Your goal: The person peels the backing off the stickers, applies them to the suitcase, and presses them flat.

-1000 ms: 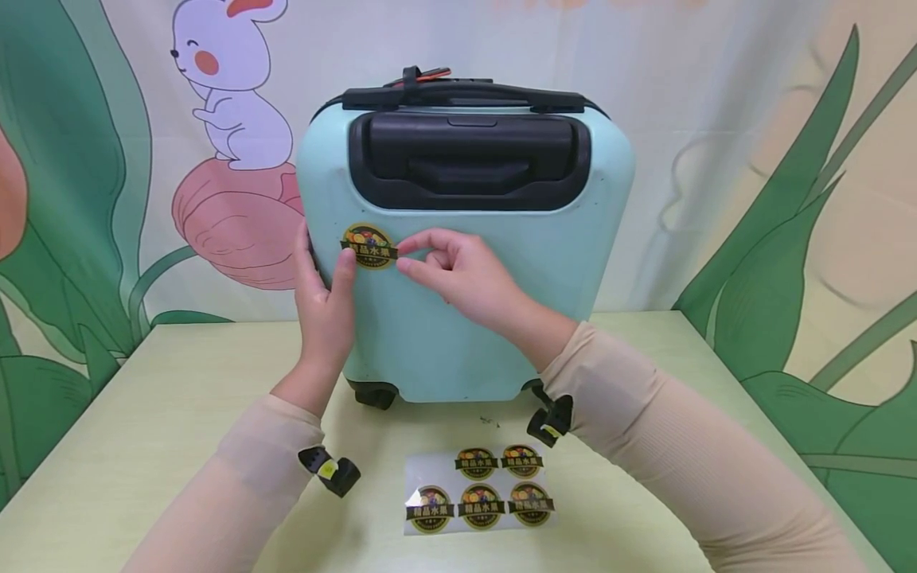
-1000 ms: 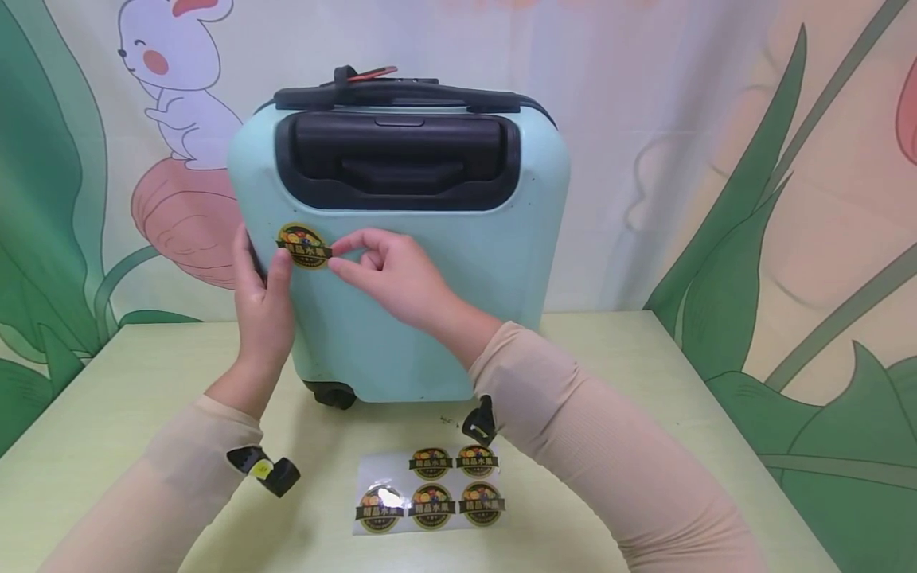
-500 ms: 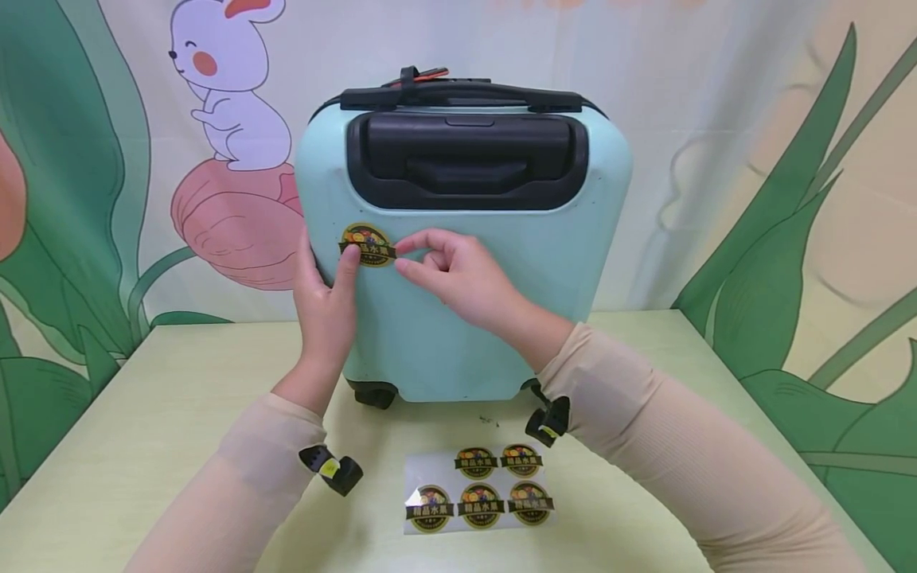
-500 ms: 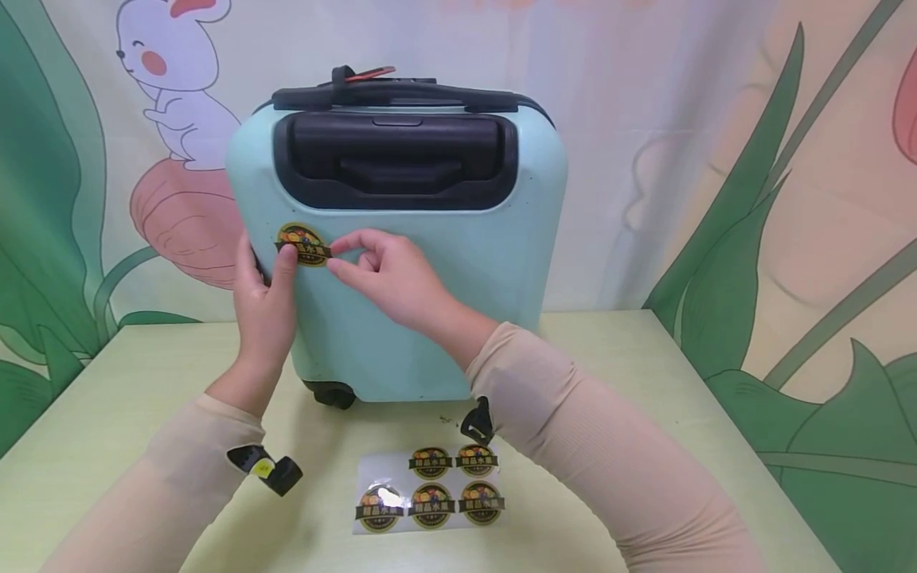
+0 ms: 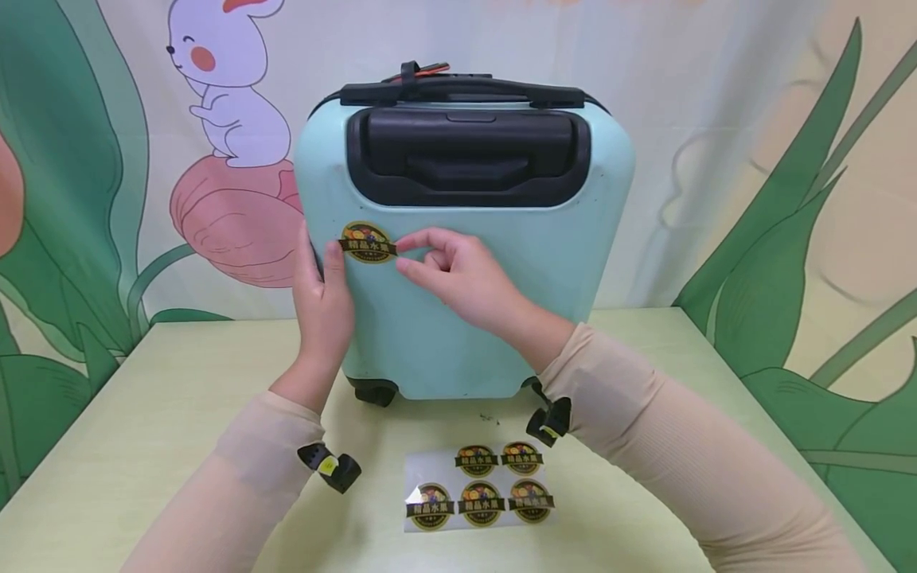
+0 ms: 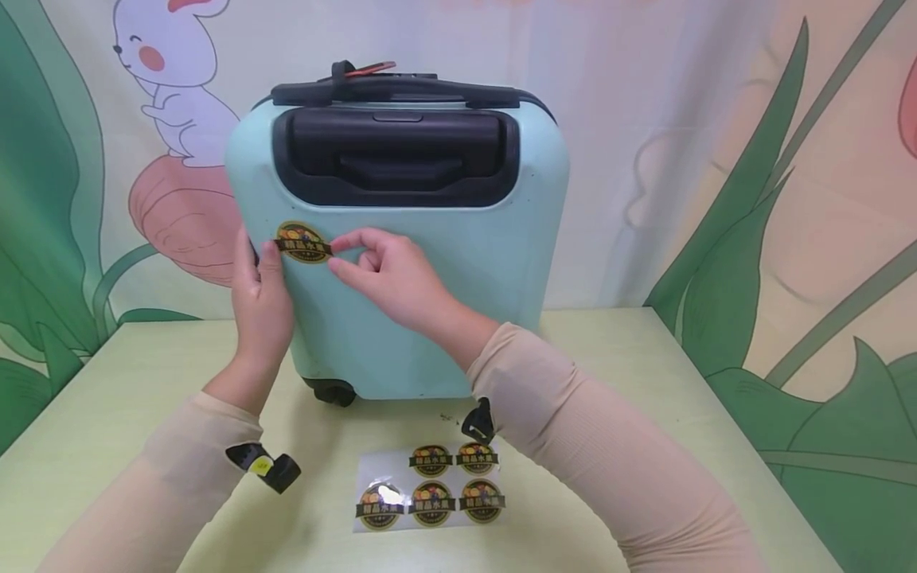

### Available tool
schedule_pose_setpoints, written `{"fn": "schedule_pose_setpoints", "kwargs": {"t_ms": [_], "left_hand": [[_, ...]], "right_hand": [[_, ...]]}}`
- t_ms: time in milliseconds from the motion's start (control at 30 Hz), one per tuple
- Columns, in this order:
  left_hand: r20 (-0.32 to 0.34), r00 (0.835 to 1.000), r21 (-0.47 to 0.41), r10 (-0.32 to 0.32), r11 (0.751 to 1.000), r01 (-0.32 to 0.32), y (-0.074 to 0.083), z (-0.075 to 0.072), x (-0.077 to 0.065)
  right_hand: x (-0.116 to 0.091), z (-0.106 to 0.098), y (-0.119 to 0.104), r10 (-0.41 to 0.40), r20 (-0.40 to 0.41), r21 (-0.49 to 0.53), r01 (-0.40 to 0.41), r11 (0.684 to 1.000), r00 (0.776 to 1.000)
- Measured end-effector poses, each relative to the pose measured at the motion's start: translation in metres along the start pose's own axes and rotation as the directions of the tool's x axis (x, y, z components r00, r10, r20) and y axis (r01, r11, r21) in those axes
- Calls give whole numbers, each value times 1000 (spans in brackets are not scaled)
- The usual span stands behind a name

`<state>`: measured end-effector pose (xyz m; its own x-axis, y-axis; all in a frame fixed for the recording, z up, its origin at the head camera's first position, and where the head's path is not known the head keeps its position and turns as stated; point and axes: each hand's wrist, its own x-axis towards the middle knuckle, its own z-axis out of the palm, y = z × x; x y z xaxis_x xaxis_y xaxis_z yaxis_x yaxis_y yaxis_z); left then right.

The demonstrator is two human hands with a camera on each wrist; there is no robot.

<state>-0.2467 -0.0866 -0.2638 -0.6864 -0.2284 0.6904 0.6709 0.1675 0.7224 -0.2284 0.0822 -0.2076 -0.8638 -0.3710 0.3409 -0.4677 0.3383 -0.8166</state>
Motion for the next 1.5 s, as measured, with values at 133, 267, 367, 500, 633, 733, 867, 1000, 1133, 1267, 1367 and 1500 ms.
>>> {"fn": "schedule_pose_setpoints", "kwargs": {"t_ms": [133, 267, 367, 500, 633, 733, 867, 1000, 1133, 1267, 1367, 1500], "left_hand": [[10, 1000, 12, -15, 1000, 15, -4, -3, 1], [51, 999, -7, -5, 1000, 6, 10, -4, 2], [70, 998, -32, 0, 999, 2, 12, -3, 4], [71, 997, -48, 35, 998, -31, 12, -3, 6], [57, 997, -31, 47, 999, -45, 12, -3, 4], [56, 997, -37, 49, 998, -47, 11, -2, 3], [60, 998, -27, 35, 999, -33, 1, -2, 5], [52, 998, 14, 29, 999, -30, -13, -3, 8], [47, 999, 28, 22, 999, -23, -17, -4, 8], [45, 999, 39, 19, 999, -21, -18, -4, 7], [52, 998, 27, 32, 999, -34, -17, -4, 7], [62, 998, 12, 19, 1000, -20, -17, -4, 6]], "right_hand": [[-1, 0, 0, 6, 0, -6, -6, 1000, 1000], [-1, 0, 0, 7, 3, -16, -7, 1000, 1000], [-1, 1, 0, 3, 7, -22, -3, 1000, 1000], [-2, 1, -2, -7, 14, -28, 7, 1000, 1000], [-3, 0, -2, -25, 21, -55, 26, 998, 999], [-4, 0, -2, -35, 14, -81, 36, 996, 999], [-6, 0, -5, -40, 0, -120, 40, 992, 999], [-7, 1, -8, -58, -28, -153, 53, 987, 998], [-11, -5, -7, -203, -134, -219, 171, 961, 970], [-15, -20, -6, -571, -205, -538, 396, 744, 795], [-16, -35, -5, -712, -179, -780, 343, 524, 679], [-17, -46, 0, -644, -124, -896, 195, 400, 755]]}}
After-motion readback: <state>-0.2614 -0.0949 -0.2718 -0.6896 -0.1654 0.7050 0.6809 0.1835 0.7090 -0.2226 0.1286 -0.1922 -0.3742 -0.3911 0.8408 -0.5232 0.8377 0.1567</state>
